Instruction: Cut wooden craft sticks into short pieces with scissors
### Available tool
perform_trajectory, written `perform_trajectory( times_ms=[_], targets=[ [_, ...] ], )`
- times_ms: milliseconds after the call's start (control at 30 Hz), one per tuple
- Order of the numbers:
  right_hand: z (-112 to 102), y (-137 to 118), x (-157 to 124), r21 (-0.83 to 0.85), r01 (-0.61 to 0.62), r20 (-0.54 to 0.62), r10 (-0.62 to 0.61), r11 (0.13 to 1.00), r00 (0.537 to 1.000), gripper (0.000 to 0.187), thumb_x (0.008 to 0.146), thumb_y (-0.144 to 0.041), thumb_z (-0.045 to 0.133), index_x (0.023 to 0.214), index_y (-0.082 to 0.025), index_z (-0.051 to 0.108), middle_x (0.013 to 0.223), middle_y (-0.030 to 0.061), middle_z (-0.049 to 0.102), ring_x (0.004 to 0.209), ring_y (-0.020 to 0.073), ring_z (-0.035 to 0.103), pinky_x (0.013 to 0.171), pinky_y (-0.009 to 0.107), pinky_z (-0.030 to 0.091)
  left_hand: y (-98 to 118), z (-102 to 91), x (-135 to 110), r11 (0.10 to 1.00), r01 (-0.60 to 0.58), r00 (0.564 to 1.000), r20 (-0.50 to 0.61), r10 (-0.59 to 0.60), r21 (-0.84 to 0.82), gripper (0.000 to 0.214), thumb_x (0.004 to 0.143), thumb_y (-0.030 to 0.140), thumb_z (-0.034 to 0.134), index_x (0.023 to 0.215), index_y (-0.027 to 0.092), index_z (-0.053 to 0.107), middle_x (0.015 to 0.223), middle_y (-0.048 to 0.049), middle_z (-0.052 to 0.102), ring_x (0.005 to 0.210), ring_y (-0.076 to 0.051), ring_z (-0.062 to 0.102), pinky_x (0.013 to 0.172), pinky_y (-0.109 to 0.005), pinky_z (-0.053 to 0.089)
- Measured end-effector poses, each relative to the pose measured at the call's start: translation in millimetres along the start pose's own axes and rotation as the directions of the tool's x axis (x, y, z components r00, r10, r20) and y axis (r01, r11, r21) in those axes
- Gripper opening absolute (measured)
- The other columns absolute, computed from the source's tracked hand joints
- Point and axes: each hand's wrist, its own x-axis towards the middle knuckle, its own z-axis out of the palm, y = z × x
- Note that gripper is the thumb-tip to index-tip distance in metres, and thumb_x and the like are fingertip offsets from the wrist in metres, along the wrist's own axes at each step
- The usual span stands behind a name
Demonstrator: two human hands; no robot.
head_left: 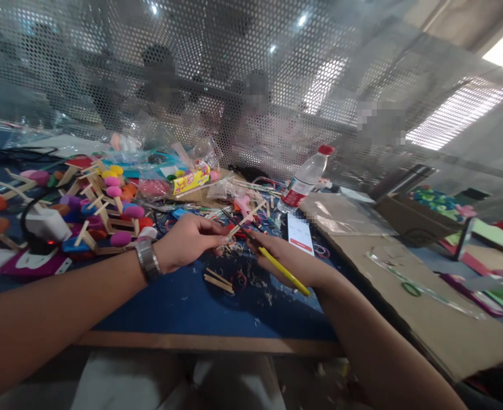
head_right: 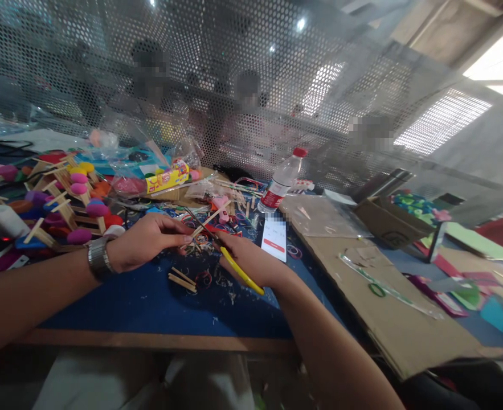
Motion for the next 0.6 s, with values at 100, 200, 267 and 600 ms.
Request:
perform_trajectory(
  times_ms=[100,200,267,600],
  targets=[
    [1.4,1.4,0.2,-0.013,0.008,-0.023,-0.009,1.000,1.000,0.027,0.080,-0.012,0.044,0.105,-0.019,0.052,0.090,0.0068,0.065,0.075,0.0202,0.059,0.072,0.033,0.047,0.3,-0.3,-0.3,1.000,-0.015,1.000,0.006,0.015,0.016,0.005,0.076,0.010,0.071,0.078,0.010,0.076,0.058,-0.0014,0.069,0.055,-0.010,0.061,0.059,-0.020,0.048],
    [2.7,1.6,1.7,0.029,-0.003,-0.036,0.004,1.000,0.999,0.025,0.076,-0.010,0.045,0.097,-0.019,0.054,0.092,0.0059,0.065,0.077,0.0195,0.058,0.073,0.032,0.047,1.6,-0.5,-0.7,0.999,-0.021,1.000,0.001,0.020,0.026,0.005,0.076,0.009,0.071,0.077,0.009,0.075,0.059,-0.0009,0.069,0.054,-0.009,0.061,0.057,-0.020,0.047],
    [2.7,0.9,3.1,0.077,-0.023,-0.026,0.025,0.997,0.999,0.027,0.072,-0.010,0.046,0.096,-0.020,0.055,0.090,0.0040,0.064,0.076,0.0184,0.056,0.071,0.030,0.046,2.3,-0.7,-0.8,0.999,-0.017,1.000,-0.007,0.018,0.029,0.005,0.076,0.008,0.070,0.077,0.009,0.075,0.059,-0.0006,0.069,0.053,-0.009,0.061,0.056,-0.020,0.047],
    [-1.7,-5.2,2.7,0.099,-0.150,0.017,0.149,0.984,0.989,0.014,0.074,-0.023,0.055,0.087,-0.020,0.050,0.088,0.0042,0.061,0.076,0.0198,0.053,0.069,0.032,0.042,1.4,0.8,-1.5,1.000,-0.015,0.999,0.036,0.016,-0.021,0.008,0.075,0.005,0.071,0.075,0.011,0.075,0.059,0.0015,0.068,0.053,-0.008,0.061,0.057,-0.020,0.047]
  ],
)
